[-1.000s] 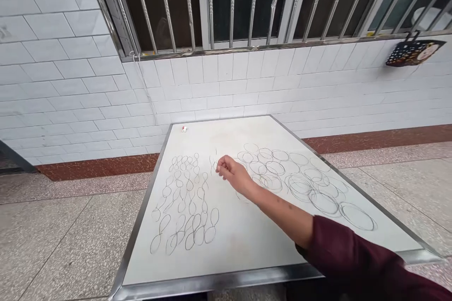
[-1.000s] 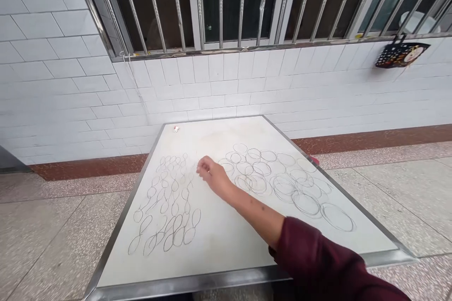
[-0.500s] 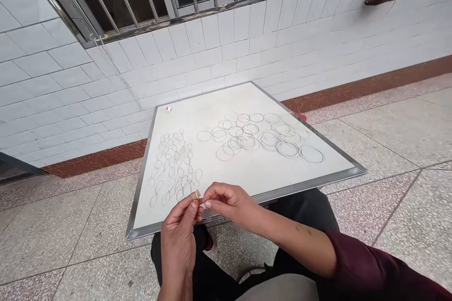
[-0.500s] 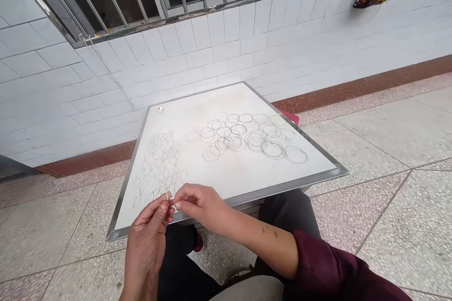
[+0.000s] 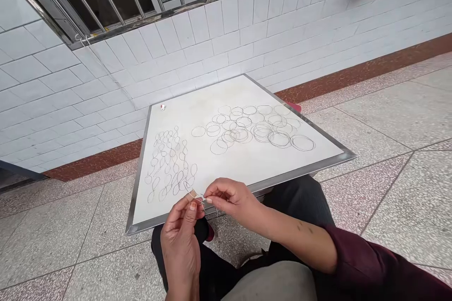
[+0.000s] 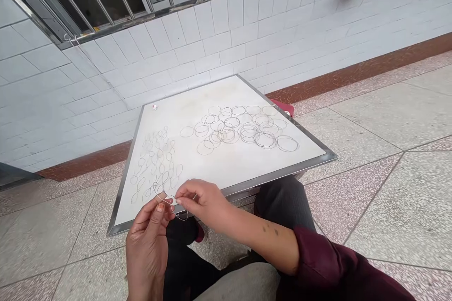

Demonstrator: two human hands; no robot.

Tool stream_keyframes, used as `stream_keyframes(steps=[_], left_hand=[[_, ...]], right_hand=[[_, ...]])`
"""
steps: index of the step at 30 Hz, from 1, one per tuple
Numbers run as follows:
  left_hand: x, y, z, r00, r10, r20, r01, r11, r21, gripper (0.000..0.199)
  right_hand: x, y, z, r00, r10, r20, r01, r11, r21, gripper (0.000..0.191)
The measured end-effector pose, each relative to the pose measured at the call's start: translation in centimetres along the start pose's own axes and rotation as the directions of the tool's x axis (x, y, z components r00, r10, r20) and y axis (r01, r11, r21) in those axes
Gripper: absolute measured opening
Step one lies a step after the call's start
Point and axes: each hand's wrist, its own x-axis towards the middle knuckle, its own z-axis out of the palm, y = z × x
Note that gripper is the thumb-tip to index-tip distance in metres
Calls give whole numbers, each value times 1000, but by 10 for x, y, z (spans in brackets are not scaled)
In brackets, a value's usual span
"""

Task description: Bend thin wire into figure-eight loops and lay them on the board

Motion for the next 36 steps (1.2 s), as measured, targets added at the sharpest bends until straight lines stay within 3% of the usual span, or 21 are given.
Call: stream_keyframes(steps=[7,13,18,22,27,31,36], left_hand=[[-5,1,6,999,-38,5,38,998,47,35],[-8,-6,7,1000,5,-19,-3,998,70,39],[-9,-9,4,999,36,-40,-34,998,57,43],[-10,-10,4,998,48,-42,-44,995,95,46],[-13,-8,6,997,79,-12,-77,987,138,50],[-15,-8,6,997,73,6,-74,986,152,54],[-14,-11,3,997,20,73,-26,996,80,59]], right_hand=[[-8,8,4,981,-188,-41,163,924,-345,12],[-12,8,2,956,-292,-10,257,857,-446,15],[-14,6,-3,951,-291,103,308,882,-356,22],[-13,10,-2,963,-259,72,269,924,-271,19],[-9,10,-4,996,-72,59,77,993,-84,8],[-10,8,-5,992,96,86,-104,990,94,9],[-13,11,-2,982,123,146,-156,958,240,19]])
